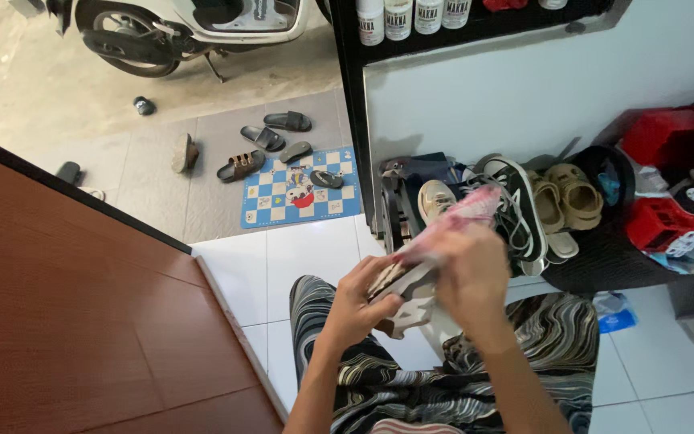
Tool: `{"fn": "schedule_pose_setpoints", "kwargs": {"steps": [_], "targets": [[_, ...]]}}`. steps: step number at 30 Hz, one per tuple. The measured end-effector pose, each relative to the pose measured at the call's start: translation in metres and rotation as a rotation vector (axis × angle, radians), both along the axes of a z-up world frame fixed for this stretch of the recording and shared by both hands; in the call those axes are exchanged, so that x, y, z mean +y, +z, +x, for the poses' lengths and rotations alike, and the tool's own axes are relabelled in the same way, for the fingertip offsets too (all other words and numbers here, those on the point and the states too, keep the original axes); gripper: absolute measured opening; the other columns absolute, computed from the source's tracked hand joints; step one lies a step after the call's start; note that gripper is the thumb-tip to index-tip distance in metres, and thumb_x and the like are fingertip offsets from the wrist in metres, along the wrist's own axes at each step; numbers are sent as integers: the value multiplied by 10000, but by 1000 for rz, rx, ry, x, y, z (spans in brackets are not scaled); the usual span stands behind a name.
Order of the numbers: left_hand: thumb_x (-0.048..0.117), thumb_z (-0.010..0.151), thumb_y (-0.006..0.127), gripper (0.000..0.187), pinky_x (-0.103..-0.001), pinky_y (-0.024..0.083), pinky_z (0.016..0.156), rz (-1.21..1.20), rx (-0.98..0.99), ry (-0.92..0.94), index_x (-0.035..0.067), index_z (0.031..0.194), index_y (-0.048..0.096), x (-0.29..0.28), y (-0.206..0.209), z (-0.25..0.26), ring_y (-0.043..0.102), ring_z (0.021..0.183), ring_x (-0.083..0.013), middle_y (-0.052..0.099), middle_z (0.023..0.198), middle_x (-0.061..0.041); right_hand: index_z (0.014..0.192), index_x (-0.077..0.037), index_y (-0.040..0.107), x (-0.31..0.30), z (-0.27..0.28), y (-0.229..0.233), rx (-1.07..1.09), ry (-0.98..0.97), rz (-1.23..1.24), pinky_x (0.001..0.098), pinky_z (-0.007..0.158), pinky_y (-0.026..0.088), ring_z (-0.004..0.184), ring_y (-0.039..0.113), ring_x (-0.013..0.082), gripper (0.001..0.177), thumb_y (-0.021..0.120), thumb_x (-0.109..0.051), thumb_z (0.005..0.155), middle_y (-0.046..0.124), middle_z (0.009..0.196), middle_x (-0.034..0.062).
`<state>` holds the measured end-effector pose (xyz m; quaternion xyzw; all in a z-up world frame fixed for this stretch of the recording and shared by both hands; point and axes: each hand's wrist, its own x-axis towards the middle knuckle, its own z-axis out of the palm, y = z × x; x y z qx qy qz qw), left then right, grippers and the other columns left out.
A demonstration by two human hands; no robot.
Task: The person wipes a white sneaker with a pink cloth, then removes the laces, threads them back through the eyelets, and continues wiping the shoe. The person sits on the floor during the task.
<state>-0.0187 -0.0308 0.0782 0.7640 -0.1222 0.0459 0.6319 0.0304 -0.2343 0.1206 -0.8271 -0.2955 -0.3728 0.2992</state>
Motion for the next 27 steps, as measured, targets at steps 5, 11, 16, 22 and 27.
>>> {"fn": "schedule_pose_setpoints", "kwargs": {"steps": [5, 11, 16, 22, 27], "targets": [[253, 843, 681, 606, -291, 503, 998, -168, -91, -124, 23, 1399, 615, -1, 17, -4, 649, 1118, -173, 670, 1166, -96, 1074, -34, 641, -13, 9, -1, 165, -68, 332, 337, 759, 500, 843, 626, 230, 65, 624, 4, 1024, 666, 1029, 116], [277, 735, 663, 692, -315, 582, 847, -10, 69, 18, 26, 1379, 644, 0, 21, 4, 661, 963, -186, 651, 1086, -90, 1177, -11, 626, -1, -21, 21, 65, -17, 390, 370, 962, 517, 1106, 647, 288, 266, 517, 84, 954, 656, 1163, 155], [280, 767, 719, 639, -327, 572, 906, -19, -87, -17, 9, 1341, 655, 6, 4, 6, 689, 1029, -207, 689, 1148, -117, 1145, -69, 639, 15, -19, 7, -76, 114, 196, 464, 1072, 451, 1116, 651, 283, 215, 577, -38, 942, 677, 1170, 118], [377, 763, 821, 732, -378, 582, 961, -431, 1, -185, 8, 1355, 601, 18, -39, 0, 691, 1125, -231, 681, 1261, -131, 1200, -20, 564, 3, -4, -25, 398, 250, 704, 318, 1053, 496, 1151, 649, 168, 161, 475, -125, 1116, 681, 1245, 106], [592, 692, 904, 1078, -395, 589, 958, -777, 161, -201, -11, 1461, 448, 28, -72, 3, 647, 1182, -221, 632, 1323, -133, 1204, -17, 584, -2, -5, -33, 623, 247, 906, 274, 938, 495, 1007, 610, 106, 162, 485, -102, 1108, 670, 1138, 55]]}}
